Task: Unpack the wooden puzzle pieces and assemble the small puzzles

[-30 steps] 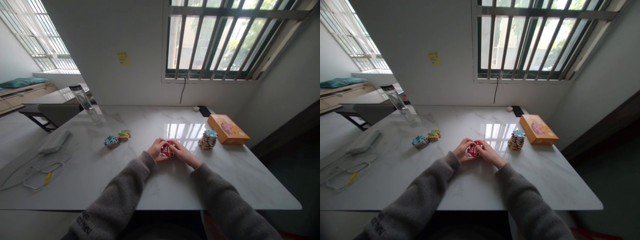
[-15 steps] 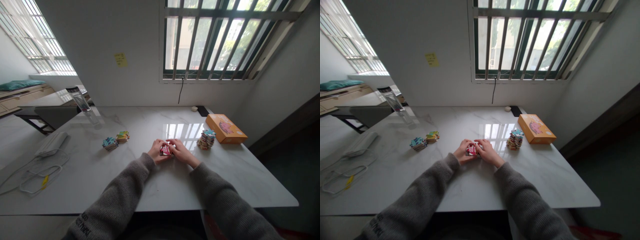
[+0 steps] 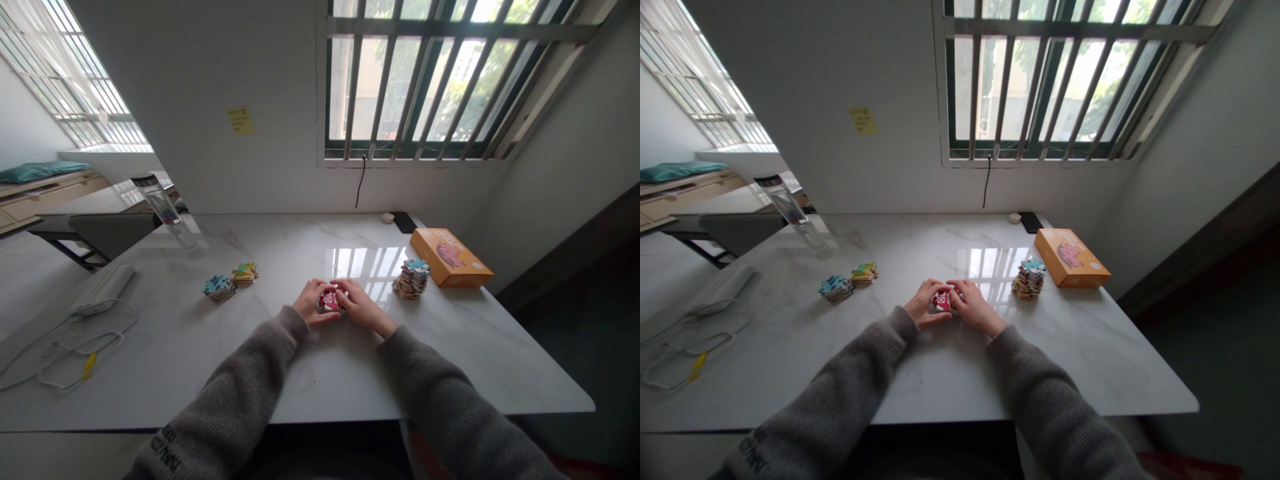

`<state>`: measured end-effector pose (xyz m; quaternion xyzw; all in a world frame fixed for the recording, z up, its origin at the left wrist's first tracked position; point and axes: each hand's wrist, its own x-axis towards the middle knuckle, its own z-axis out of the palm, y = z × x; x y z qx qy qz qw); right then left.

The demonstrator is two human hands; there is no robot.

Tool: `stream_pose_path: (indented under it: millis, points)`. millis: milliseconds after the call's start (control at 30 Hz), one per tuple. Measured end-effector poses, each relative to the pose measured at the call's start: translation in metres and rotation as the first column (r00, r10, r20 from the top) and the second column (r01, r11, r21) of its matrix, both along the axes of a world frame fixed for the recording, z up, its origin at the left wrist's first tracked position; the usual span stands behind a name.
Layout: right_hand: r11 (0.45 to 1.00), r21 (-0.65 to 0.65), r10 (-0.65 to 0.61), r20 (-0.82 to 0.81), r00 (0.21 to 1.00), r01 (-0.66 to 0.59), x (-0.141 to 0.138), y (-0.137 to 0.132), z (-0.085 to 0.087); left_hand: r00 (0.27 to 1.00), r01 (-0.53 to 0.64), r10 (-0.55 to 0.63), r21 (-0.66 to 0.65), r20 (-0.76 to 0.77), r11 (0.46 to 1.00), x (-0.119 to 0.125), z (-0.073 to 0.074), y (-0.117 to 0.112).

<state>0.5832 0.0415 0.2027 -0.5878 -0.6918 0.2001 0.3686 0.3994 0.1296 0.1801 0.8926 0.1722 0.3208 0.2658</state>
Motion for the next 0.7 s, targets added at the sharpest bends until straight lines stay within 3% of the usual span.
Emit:
stream_pose_path:
  millis: [233, 467, 700]
  points:
    - [0.999, 0.037, 0.029, -0.095, 0.995, -0.025, -0.001, -0.006, 0.007, 0.999, -0.030, 0.031, -0.025, 0.037, 0.999, 0.002, 0.001, 0.000]
    - [0.986, 0.139, -0.063, -0.186, 0.981, 0.090, 0.001, -0.009, 0.014, 0.997, -0.029, 0.034, -0.064, 0.072, 0.998, -0.001, 0.007, 0.001]
    - [0.973, 0.222, -0.040, -0.122, 0.992, 0.066, 0.001, -0.012, 0.017, 0.987, -0.059, 0.073, -0.098, 0.146, 0.993, -0.009, 0.020, 0.002]
